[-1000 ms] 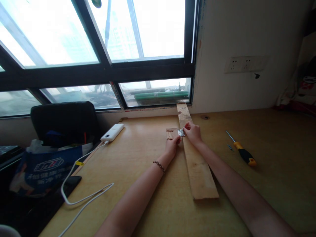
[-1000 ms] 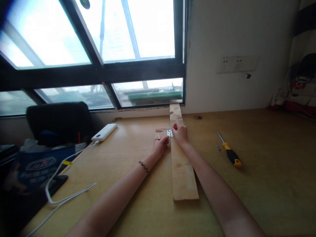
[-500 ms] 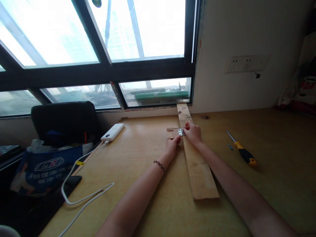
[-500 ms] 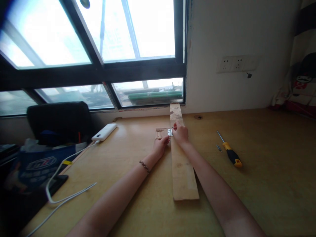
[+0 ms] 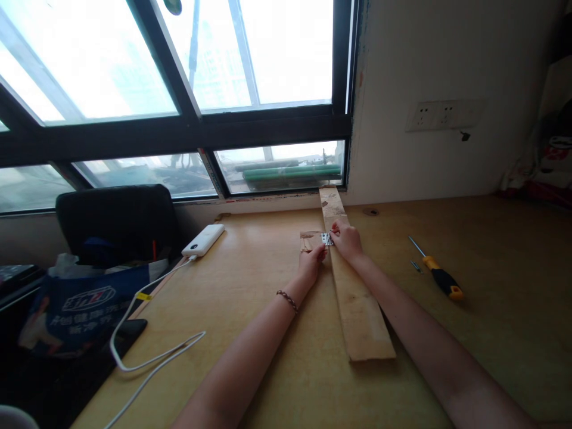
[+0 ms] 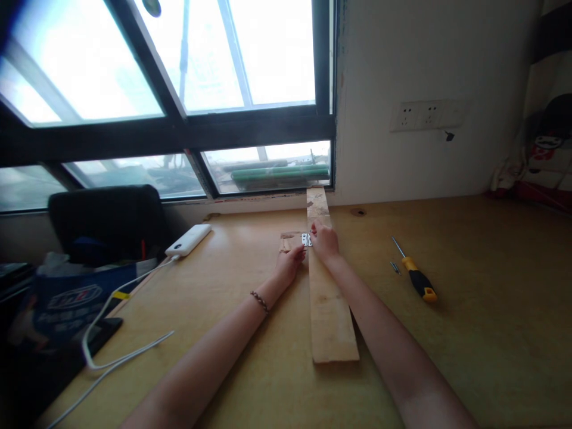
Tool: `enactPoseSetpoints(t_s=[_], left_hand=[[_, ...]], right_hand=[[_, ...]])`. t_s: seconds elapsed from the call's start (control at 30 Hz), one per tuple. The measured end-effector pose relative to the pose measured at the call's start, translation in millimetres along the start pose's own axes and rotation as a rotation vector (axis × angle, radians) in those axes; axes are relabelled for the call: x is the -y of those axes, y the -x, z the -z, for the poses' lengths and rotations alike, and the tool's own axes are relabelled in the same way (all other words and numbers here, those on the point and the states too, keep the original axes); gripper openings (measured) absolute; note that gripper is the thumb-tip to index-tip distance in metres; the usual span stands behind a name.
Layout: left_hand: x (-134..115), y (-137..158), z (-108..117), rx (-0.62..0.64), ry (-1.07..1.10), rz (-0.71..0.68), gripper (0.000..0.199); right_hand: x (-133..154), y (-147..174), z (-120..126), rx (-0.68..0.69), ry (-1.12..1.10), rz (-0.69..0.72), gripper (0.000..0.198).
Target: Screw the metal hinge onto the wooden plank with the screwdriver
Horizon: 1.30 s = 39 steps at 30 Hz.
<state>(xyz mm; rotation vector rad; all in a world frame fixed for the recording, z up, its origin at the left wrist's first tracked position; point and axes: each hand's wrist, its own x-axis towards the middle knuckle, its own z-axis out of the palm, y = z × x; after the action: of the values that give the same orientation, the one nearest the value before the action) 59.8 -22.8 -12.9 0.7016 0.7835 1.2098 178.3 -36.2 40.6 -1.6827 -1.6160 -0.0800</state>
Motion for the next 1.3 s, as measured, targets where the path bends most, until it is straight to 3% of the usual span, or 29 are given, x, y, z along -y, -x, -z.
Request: enactPoseSetpoints(t_s=[0.3,0.5,0.6,0.83,1.03,1.2,1.3], left_hand=[[-4,2,-1,0.007,0.018,0.024,0.029],[-5,4,-1,0.018,0.020,0.021,0.028],[-5,3,0,0.036,0.043,0.017,0.027],[-5,3,-2,0.040,0.094,0.012,0.033],[-7,5,-2,0.041,0.094,0.020,0.037],[-8,7,-3,0.058,0.072,0.009,0.035],[-7,9,-4,0.033,0.042,-0.005,0.033]], right_hand=[[-11,-5,-7,0.041,-0.165,0.032,0.016],[-20,-11,-7,0.230,-0.276,0.150,0.077],[-22,-10,-7,0.335,-0.251,0.170,0.087],[-18,-9,-4,0.391,-0.198,0.192,0.089],[-16,-9,-2,0.380,-0.199,0.189,0.076],[-19,-9,-4,0.358,-0.281,0.213,0.089],[-18,-9,-2,0.344,-0.295,0.208,0.085]])
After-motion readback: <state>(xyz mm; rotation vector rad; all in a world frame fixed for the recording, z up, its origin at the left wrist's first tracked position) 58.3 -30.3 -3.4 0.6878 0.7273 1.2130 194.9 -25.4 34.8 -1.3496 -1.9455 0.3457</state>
